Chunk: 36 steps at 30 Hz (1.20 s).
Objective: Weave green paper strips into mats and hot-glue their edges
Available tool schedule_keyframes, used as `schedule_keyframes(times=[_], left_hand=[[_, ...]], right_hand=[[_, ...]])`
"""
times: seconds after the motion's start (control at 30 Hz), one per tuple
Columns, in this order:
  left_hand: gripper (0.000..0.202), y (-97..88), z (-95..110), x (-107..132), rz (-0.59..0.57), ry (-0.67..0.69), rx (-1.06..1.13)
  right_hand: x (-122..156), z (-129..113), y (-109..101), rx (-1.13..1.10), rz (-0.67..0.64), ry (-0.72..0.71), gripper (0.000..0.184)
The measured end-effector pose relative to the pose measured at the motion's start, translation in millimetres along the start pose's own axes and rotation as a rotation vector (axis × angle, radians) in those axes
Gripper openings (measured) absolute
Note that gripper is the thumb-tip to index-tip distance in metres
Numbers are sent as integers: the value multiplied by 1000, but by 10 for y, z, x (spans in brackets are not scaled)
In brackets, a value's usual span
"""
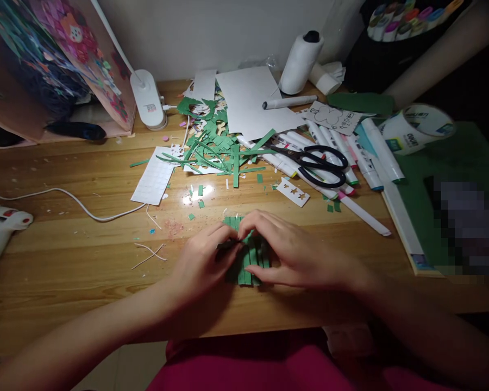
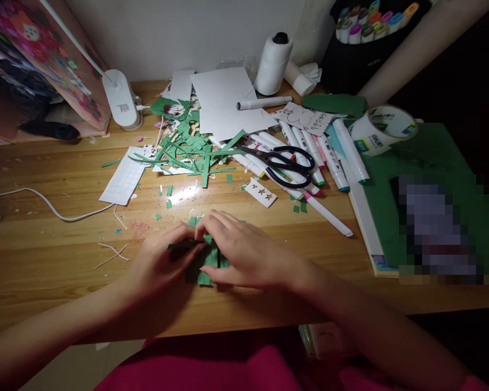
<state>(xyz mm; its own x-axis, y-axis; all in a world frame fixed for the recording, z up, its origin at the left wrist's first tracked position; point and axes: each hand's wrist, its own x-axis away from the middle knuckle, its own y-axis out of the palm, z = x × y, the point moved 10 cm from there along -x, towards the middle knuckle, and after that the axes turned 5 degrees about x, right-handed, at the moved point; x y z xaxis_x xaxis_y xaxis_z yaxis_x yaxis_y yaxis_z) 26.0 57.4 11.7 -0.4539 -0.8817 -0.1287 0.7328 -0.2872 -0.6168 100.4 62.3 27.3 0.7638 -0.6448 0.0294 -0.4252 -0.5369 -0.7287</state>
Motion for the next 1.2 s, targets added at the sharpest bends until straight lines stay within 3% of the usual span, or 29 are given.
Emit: schedule_keyframes(times=[0.2,0.57,0.93,1.2], left_hand=[[4,-21,9,-12,-2,-2,17],[15,-26,-71,5,5,-52,60],[18,20,-61,21,-30,-56,43],[31,12,-12,11,-46,-64,105]], right_hand=[[-26,79,81,58,6,52,33],[-65,213,-32,-32,178,119,12],[12,450,-39,-290,267,320,11],[8,537,-30,-678,290,360,21]])
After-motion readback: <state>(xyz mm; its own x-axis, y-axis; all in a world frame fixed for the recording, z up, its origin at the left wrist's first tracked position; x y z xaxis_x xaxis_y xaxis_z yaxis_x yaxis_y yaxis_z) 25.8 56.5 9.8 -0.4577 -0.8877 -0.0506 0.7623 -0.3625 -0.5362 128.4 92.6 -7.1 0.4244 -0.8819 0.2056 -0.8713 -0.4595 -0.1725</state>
